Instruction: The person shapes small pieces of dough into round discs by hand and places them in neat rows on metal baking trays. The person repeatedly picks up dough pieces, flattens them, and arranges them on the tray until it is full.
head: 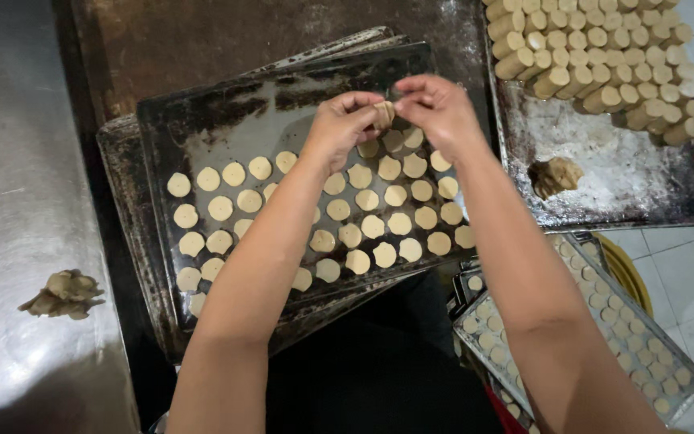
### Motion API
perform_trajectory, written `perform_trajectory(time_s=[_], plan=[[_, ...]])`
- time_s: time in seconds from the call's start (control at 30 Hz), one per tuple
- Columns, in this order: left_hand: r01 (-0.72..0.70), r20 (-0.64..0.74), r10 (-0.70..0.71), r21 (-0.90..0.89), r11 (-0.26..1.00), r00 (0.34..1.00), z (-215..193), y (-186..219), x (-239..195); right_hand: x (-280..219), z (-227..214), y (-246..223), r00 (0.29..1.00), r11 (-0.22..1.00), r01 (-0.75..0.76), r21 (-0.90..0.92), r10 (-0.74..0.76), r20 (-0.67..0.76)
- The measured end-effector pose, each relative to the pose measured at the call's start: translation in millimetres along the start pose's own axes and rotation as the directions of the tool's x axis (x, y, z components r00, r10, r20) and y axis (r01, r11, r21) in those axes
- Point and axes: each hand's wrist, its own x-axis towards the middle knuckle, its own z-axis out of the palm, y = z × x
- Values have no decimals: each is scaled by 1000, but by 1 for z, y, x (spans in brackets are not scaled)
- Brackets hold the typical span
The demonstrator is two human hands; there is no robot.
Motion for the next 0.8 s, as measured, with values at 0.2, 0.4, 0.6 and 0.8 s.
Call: perform_trajectory(time_s=[0.2, 0.4, 0.6, 0.8], plan=[[-5, 13, 6, -79, 997, 1000, -17, 2, -11, -3, 15, -12, 998, 993, 59, -105, -55, 37], [-32, -36, 31, -40, 999, 999, -36, 5, -21, 1, 30, -3, 996, 969, 64, -240, -79, -52], [-55, -62, 52, -41, 998, 997, -59, 15, -39, 14, 47, 3, 994, 955, 110, -276, -101, 47], [-62, -82, 65, 43, 997, 994, -76, 15, -49, 9, 89, 6, 989, 997, 77, 31, -80, 122]])
